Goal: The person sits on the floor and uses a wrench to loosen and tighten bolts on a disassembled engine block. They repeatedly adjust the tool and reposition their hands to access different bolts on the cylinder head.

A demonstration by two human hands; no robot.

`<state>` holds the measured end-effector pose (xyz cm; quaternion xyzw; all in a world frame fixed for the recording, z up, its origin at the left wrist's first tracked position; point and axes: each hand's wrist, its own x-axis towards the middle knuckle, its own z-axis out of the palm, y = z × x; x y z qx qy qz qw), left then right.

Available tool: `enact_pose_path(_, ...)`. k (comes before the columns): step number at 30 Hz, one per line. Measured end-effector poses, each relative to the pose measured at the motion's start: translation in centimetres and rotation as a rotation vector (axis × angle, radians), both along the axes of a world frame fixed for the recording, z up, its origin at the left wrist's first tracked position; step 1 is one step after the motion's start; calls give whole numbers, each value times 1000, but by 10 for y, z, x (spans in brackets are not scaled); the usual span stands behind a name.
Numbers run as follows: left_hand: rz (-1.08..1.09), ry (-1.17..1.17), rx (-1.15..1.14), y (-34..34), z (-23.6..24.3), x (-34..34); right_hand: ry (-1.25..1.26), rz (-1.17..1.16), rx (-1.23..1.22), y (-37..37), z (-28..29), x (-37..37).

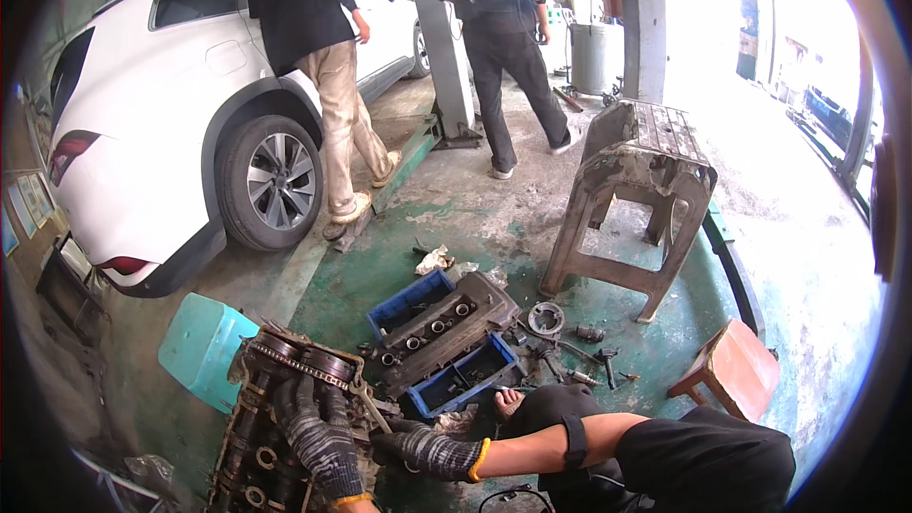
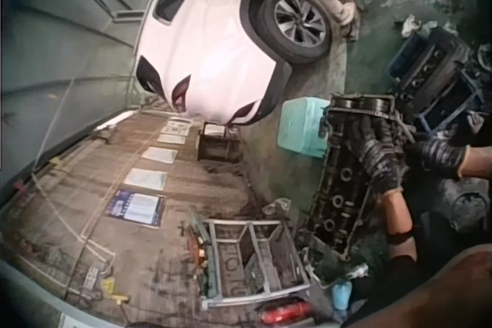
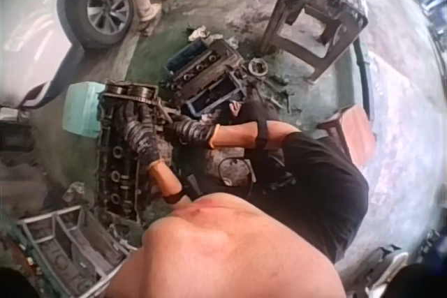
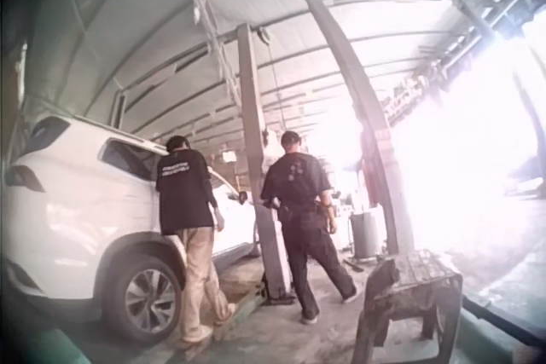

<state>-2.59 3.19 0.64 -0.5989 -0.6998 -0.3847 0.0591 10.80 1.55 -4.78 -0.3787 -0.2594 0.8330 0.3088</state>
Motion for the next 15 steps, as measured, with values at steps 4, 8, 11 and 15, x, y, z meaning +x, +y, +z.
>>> enact_pose_path(4, -6, 117, 62, -2, 1, -2, -6, 49, 58, -4, 6, 7)
enact_pose_path(8, -83, 142, 154, 8, 0, -1, -37, 7, 57, 1, 5, 9)
enact_pose_path(11, -201, -367, 345, 26, -42, -31, -17, -32, 441, -15, -27, -16)
enact_pose_path(15, -40, 73, 215, 10, -3, 1, 8, -3, 806, -8, -54, -16)
